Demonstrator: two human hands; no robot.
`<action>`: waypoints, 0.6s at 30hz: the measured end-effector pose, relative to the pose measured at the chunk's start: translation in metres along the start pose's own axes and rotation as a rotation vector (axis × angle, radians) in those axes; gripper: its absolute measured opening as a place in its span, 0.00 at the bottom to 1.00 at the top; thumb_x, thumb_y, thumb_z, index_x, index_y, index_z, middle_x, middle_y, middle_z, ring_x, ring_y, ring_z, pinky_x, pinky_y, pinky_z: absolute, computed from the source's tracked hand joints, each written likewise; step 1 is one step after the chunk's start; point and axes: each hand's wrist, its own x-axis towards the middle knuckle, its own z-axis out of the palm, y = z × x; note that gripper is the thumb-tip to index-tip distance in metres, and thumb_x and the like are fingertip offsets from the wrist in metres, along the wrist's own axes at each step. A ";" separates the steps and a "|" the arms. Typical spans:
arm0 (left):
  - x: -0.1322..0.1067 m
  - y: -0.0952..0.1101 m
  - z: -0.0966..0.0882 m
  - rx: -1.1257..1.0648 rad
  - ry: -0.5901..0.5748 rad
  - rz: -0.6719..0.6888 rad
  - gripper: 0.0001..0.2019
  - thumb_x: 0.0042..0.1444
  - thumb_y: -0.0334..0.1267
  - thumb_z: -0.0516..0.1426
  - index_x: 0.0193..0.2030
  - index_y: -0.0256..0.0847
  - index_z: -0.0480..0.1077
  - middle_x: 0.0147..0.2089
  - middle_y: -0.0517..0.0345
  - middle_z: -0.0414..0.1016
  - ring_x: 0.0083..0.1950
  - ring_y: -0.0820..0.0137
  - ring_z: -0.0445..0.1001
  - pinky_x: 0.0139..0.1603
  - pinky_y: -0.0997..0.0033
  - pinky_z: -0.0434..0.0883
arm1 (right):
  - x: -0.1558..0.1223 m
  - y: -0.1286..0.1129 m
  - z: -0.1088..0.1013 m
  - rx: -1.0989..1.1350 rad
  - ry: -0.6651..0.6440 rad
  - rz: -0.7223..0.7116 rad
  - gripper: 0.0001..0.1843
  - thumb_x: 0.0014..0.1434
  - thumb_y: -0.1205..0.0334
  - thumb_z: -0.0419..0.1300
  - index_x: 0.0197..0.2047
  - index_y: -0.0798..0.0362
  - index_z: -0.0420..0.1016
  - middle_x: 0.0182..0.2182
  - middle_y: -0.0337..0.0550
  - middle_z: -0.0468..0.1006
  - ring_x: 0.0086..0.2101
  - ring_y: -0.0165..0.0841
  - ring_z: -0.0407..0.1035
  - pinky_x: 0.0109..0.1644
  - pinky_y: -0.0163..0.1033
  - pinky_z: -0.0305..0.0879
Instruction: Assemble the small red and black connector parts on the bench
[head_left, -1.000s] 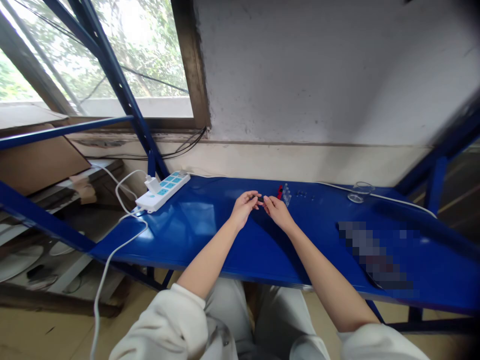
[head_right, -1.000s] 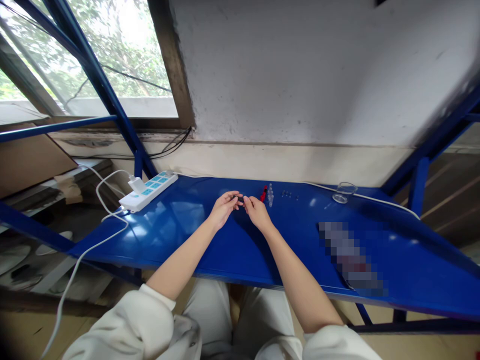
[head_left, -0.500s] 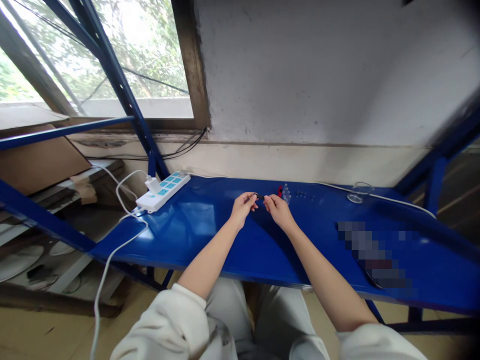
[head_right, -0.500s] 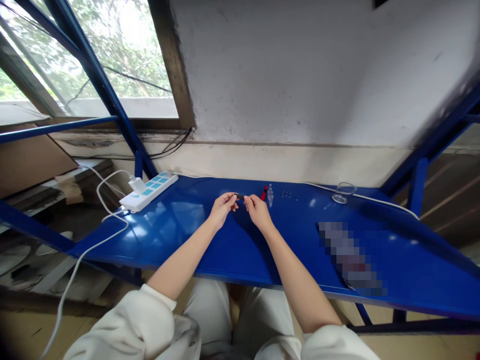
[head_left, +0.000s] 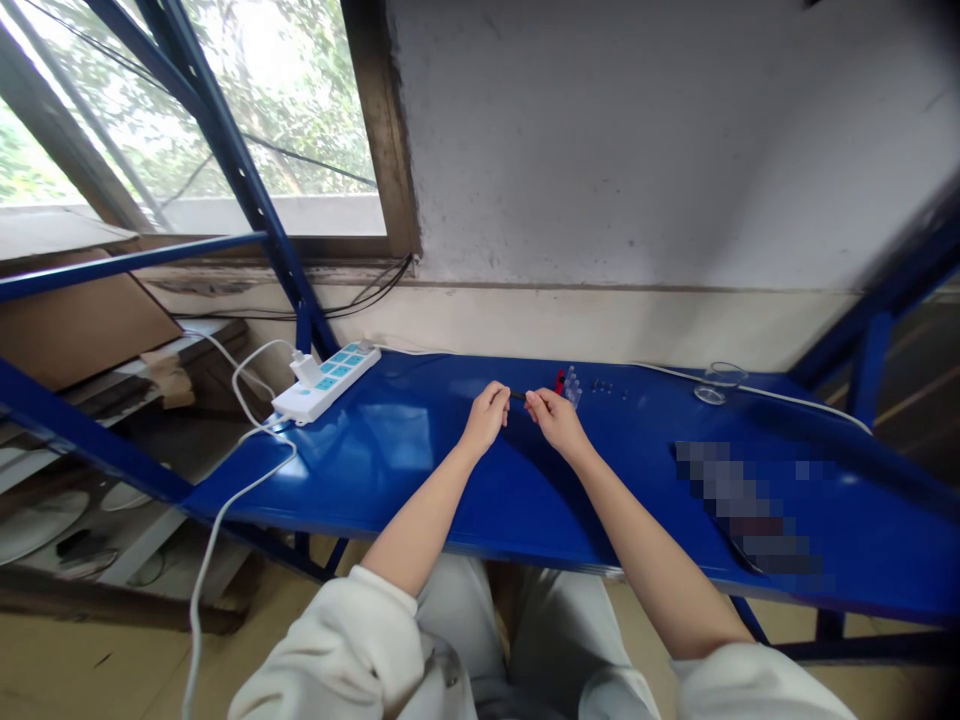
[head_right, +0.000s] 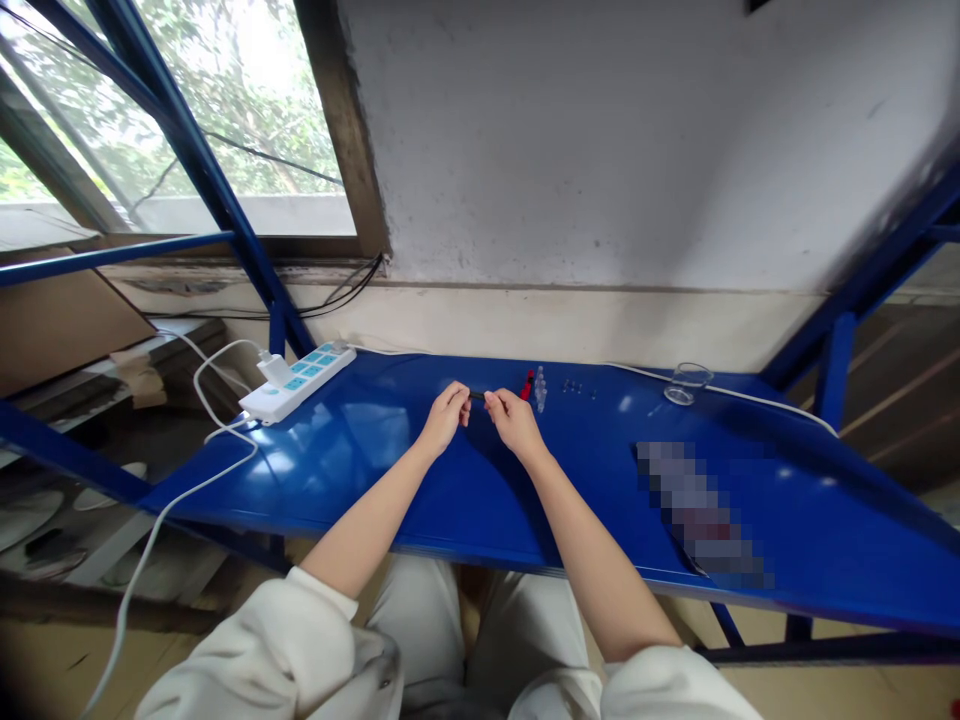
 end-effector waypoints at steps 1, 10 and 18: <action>0.000 0.001 0.000 -0.011 0.005 0.002 0.14 0.57 0.44 0.46 0.24 0.39 0.57 0.21 0.65 0.59 0.18 0.81 0.60 0.21 0.80 0.59 | 0.000 0.000 0.000 0.012 -0.001 -0.008 0.24 0.58 0.44 0.42 0.27 0.53 0.65 0.19 0.37 0.66 0.21 0.27 0.60 0.27 0.31 0.56; 0.003 0.005 0.000 -0.184 0.047 -0.116 0.19 0.53 0.50 0.51 0.19 0.38 0.55 0.15 0.67 0.55 0.13 0.82 0.54 0.17 0.78 0.55 | -0.002 -0.003 0.001 0.027 -0.010 -0.046 0.22 0.59 0.45 0.43 0.28 0.53 0.65 0.18 0.36 0.65 0.20 0.26 0.59 0.27 0.31 0.56; 0.005 0.000 -0.002 -0.247 0.114 -0.211 0.17 0.51 0.46 0.53 0.19 0.37 0.58 0.13 0.66 0.58 0.12 0.81 0.55 0.18 0.77 0.54 | -0.004 -0.004 0.001 -0.306 0.040 -0.193 0.18 0.62 0.53 0.42 0.33 0.54 0.68 0.23 0.40 0.70 0.22 0.28 0.63 0.25 0.31 0.53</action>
